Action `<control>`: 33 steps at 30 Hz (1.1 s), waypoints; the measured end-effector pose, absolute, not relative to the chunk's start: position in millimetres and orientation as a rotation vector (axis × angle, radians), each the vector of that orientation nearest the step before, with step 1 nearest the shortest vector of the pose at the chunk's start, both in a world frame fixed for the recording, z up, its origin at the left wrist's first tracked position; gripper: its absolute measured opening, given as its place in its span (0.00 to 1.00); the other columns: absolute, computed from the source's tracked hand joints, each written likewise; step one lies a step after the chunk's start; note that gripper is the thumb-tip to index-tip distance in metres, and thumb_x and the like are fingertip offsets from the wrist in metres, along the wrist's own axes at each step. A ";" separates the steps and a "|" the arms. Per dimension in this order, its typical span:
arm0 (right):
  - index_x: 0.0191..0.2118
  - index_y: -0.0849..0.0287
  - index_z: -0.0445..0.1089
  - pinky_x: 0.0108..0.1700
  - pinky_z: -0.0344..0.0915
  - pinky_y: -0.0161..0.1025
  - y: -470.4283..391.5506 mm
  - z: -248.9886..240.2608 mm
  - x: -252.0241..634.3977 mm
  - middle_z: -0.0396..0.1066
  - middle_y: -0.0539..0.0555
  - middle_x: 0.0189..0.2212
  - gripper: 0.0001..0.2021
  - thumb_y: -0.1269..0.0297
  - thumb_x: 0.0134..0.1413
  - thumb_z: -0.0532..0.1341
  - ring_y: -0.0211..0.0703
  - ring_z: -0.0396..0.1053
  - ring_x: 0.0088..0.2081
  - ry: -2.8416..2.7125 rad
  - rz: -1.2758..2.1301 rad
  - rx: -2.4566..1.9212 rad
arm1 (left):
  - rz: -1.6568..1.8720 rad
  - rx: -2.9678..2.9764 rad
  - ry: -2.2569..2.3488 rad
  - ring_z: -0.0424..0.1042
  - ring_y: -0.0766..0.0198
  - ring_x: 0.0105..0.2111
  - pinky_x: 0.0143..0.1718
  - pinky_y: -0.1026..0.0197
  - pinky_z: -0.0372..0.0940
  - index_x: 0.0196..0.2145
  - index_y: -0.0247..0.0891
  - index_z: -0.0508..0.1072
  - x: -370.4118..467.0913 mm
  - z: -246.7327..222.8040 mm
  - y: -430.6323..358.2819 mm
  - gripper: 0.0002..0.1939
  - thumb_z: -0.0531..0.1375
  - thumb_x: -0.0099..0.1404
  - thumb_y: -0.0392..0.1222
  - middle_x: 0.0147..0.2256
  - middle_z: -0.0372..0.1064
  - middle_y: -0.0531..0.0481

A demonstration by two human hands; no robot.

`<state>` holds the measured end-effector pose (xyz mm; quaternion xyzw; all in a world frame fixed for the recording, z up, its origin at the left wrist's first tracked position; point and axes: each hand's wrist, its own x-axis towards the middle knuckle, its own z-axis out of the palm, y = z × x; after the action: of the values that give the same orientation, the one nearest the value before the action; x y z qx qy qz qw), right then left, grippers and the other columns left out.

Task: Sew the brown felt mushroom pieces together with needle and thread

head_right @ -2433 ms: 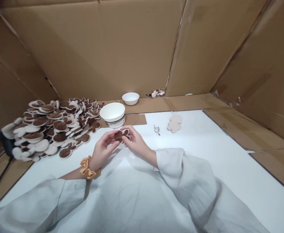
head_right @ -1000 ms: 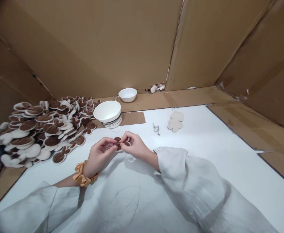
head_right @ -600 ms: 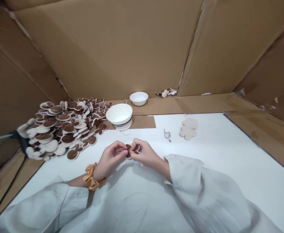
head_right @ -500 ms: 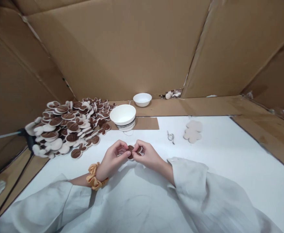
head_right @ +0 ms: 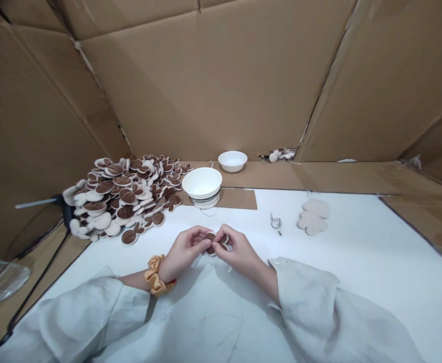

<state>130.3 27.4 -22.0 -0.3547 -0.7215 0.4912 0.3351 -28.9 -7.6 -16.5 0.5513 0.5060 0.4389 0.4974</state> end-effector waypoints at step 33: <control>0.33 0.61 0.61 0.30 0.62 0.37 28.6 -24.0 142.5 0.64 0.50 0.24 0.14 0.55 0.47 0.60 0.35 0.64 0.25 -1.599 1.631 -0.988 | 1.184 1.916 1.871 0.66 0.63 0.26 0.30 0.63 0.59 0.42 0.35 0.71 -130.4 78.7 48.8 0.16 0.58 0.56 0.42 0.26 0.69 0.50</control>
<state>142.5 28.6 -24.0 -0.3759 -0.6088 0.6207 0.3207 -130.4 48.8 78.7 0.6507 0.6353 0.4020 0.1066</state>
